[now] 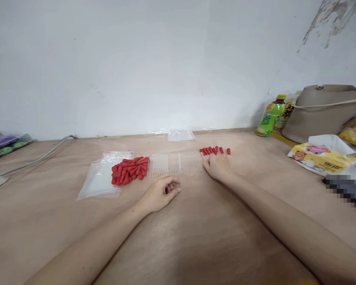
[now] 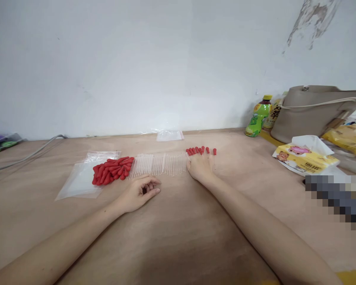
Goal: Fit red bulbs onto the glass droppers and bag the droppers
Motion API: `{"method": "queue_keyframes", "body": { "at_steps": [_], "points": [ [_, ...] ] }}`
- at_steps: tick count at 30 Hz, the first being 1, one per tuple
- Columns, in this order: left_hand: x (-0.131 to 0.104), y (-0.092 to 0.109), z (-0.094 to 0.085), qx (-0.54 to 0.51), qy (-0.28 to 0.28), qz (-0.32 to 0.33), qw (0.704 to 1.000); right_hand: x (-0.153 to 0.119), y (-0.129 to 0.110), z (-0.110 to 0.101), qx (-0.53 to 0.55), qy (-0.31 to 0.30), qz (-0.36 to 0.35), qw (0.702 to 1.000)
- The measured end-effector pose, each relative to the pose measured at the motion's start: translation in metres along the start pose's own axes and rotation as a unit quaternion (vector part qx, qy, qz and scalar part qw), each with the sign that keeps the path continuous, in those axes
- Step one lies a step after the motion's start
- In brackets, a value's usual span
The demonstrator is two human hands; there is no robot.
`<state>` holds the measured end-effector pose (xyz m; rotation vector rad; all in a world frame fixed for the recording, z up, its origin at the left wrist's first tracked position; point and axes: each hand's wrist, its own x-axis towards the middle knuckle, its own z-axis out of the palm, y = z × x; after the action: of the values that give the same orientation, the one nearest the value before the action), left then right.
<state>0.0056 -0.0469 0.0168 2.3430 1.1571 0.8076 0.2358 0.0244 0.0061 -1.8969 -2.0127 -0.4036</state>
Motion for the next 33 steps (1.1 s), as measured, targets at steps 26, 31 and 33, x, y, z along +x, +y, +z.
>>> {"method": "queue_keyframes", "body": {
  "at_steps": [26,31,33],
  "points": [
    [0.043,-0.053,-0.09,0.414,0.014,-0.132,0.901,-0.039,0.005,-0.003,0.275,0.078,-0.217,0.933],
    [0.056,-0.058,-0.089,0.389,-0.003,-0.138,0.911,-0.039,0.004,-0.004,0.279,0.074,-0.22,0.932],
    [0.057,-0.06,-0.09,0.375,0.004,-0.137,0.917,-0.039,0.004,-0.005,0.283,0.07,-0.221,0.931]
  ]
}}
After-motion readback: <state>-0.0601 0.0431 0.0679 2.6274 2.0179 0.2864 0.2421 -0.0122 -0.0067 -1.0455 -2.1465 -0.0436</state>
